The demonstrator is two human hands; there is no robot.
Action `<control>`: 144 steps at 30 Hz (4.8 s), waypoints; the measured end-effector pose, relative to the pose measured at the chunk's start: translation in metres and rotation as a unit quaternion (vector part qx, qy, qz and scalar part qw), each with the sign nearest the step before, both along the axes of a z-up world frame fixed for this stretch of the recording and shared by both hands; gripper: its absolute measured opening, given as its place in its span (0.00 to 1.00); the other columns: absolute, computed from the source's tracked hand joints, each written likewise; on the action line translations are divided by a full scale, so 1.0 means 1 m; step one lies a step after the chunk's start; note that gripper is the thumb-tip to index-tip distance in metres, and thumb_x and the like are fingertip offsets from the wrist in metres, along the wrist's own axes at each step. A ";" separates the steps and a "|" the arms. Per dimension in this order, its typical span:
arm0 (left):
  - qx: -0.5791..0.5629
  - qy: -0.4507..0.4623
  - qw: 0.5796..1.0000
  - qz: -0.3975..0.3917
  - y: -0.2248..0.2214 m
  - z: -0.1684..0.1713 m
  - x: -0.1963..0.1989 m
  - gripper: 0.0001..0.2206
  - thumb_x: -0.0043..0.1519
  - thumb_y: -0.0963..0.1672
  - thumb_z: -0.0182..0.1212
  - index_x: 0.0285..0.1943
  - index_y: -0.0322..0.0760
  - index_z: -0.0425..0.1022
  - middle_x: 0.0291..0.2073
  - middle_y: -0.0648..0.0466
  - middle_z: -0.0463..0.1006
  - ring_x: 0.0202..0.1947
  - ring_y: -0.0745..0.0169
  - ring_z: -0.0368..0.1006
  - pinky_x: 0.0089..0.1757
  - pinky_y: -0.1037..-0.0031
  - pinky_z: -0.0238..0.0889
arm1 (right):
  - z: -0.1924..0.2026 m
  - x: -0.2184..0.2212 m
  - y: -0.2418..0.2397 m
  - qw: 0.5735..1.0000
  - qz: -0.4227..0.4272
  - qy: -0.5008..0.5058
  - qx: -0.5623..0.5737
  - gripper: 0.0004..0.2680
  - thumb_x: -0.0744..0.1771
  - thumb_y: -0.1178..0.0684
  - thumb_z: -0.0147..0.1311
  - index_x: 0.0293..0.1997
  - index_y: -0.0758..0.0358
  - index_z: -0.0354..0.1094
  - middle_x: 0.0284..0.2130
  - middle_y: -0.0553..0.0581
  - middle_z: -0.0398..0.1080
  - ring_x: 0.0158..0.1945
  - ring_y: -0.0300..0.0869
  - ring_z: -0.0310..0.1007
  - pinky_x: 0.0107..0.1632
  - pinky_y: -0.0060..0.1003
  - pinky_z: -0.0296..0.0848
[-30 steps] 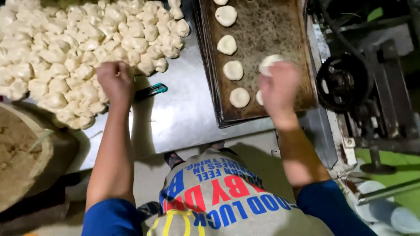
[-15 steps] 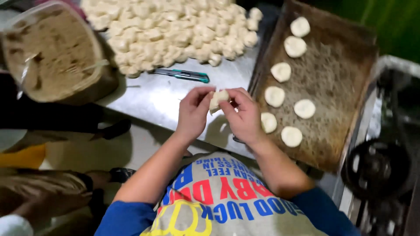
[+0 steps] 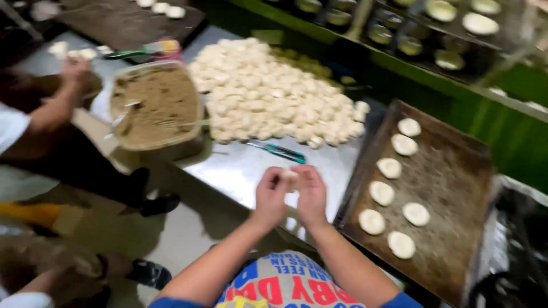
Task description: Filling and shaping small pieces of dough into buns and arranging them on a baking tray.
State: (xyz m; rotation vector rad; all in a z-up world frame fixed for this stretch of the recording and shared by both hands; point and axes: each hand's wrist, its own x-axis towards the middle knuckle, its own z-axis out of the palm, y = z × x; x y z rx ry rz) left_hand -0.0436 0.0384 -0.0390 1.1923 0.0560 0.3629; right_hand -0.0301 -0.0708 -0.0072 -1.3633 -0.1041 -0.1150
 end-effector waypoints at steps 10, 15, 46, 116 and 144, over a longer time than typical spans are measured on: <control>-0.110 0.125 0.986 0.008 0.081 0.078 -0.005 0.20 0.74 0.50 0.46 0.28 0.41 0.65 0.18 0.62 0.62 0.19 0.74 0.57 0.25 0.83 0.52 | 0.016 -0.004 0.114 0.933 -0.166 -0.272 -0.167 0.14 0.68 0.42 0.62 0.22 0.55 0.73 0.18 0.48 0.63 0.19 0.37 0.61 0.28 0.29 0.66; 0.038 0.145 0.988 0.029 0.133 0.005 0.029 0.27 0.70 0.51 0.55 0.17 0.34 0.69 0.13 0.44 0.70 0.19 0.59 0.65 0.30 0.66 0.65 | 0.005 -0.008 0.148 0.949 -0.192 -0.159 -0.194 0.12 0.68 0.56 0.60 0.22 0.58 0.67 0.08 0.51 0.59 0.15 0.40 0.63 0.26 0.31 0.65; 0.345 -0.090 0.914 0.192 0.180 0.019 -0.087 0.18 0.64 0.42 0.61 0.62 0.25 0.74 0.53 0.32 0.74 0.59 0.29 0.69 0.58 0.48 0.62 | -0.076 -0.002 0.146 0.860 0.343 0.330 0.182 0.05 0.70 0.57 0.52 0.49 0.64 0.65 0.47 0.63 0.77 0.51 0.52 0.79 0.55 0.54 0.78; 0.191 0.070 0.979 0.014 0.088 -0.016 -0.030 0.17 0.54 0.34 0.63 0.53 0.34 0.81 0.39 0.51 0.68 0.37 0.70 0.67 0.40 0.78 0.69 | -0.033 0.036 0.018 0.963 0.191 0.061 -0.178 0.08 0.63 0.70 0.57 0.44 0.77 0.75 0.34 0.64 0.64 0.25 0.47 0.78 0.26 0.35 0.81; 0.397 -0.036 0.849 -0.346 0.142 -0.074 0.063 0.04 0.61 0.38 0.63 0.41 0.29 0.82 0.37 0.48 0.76 0.35 0.48 0.80 0.38 0.69 0.75 | -0.056 -0.014 0.075 0.770 -0.012 -0.062 -0.635 0.06 0.69 0.52 0.56 0.45 0.61 0.77 0.49 0.54 0.71 0.42 0.52 0.81 0.43 0.44 0.83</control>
